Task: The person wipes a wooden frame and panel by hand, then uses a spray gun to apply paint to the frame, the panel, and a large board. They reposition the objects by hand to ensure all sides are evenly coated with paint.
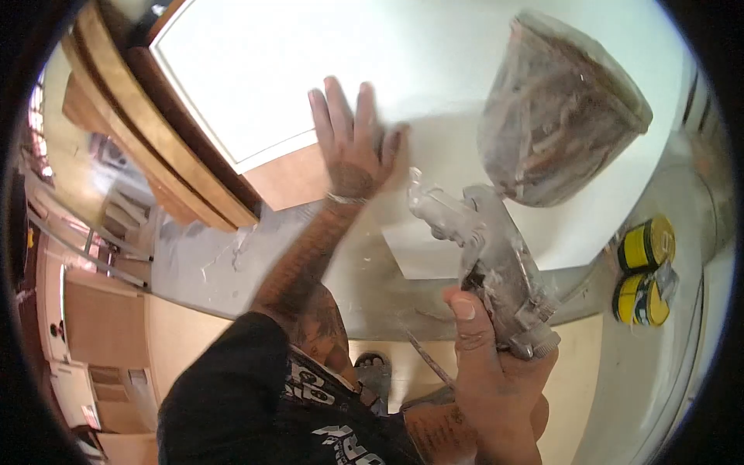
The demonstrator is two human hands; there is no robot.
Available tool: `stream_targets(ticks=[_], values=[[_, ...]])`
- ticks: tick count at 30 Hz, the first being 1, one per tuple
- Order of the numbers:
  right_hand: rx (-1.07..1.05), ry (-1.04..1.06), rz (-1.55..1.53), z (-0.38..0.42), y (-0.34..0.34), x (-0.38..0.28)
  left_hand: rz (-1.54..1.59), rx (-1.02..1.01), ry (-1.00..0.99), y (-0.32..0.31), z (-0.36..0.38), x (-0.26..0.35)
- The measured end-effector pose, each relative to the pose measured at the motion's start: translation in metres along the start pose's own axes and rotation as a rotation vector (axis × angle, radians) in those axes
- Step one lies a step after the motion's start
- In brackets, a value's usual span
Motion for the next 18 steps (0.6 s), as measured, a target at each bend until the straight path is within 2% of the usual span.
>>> stream_targets(ticks=[1, 2, 3, 4, 5, 8, 9, 10, 12, 14, 16, 17, 18], values=[[-0.039, -0.054, 0.032, 0.001, -0.001, 0.004, 0.115, 0.173, 0.061, 0.010, 0.018, -0.004], [-0.051, -0.042, 0.035, 0.001, -0.001, 0.002, 0.258, 0.207, 0.280, 0.006, 0.047, -0.016], [-0.065, -0.078, 0.069, 0.003, -0.003, 0.006, 0.449, 0.249, 0.604, -0.002, 0.086, -0.032], [-0.077, -0.115, 0.106, 0.004, -0.003, 0.010, 0.510, -0.106, 1.060, -0.032, 0.148, -0.042], [-0.077, -0.112, 0.115, 0.004, -0.002, 0.013, 0.546, -0.049, 1.086, -0.036, 0.184, -0.039], [-0.090, -0.173, 0.120, 0.003, -0.005, 0.039, 0.605, -0.083, 1.166, -0.046, 0.287, -0.015], [-0.167, -0.082, 0.191, 0.003, -0.012, 0.041, 0.687, -0.065, 1.204, -0.048, 0.308, -0.006], [-0.247, 0.007, 0.265, 0.005, -0.021, 0.040, 0.623, -0.213, 1.263, -0.051, 0.330, 0.003], [-0.270, -0.005, 0.355, 0.007, -0.027, 0.049, 0.535, -0.441, 1.349, -0.050, 0.388, 0.015], [-0.393, 0.090, 0.527, 0.015, -0.039, 0.069, 0.595, -0.549, 1.411, -0.063, 0.472, 0.027], [-0.409, 0.112, 0.565, 0.019, -0.045, 0.085, 0.812, -0.578, 1.526, -0.109, 0.583, 0.037], [-0.423, 0.116, 0.599, 0.020, -0.047, 0.087, 0.849, -0.581, 1.564, -0.106, 0.557, 0.035], [-0.410, 0.136, 0.610, 0.023, -0.048, 0.080, 0.666, -0.564, 1.519, -0.093, 0.529, 0.028]])
Point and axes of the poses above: each hand's wrist, its own z-axis away from the middle knuckle, its own y-axis out of the back of the hand, x = y × z, the point moved 10 cm from there along -z, towards the middle knuckle, and after that the axes turned 10 degrees about x, right-handed, at the moved point
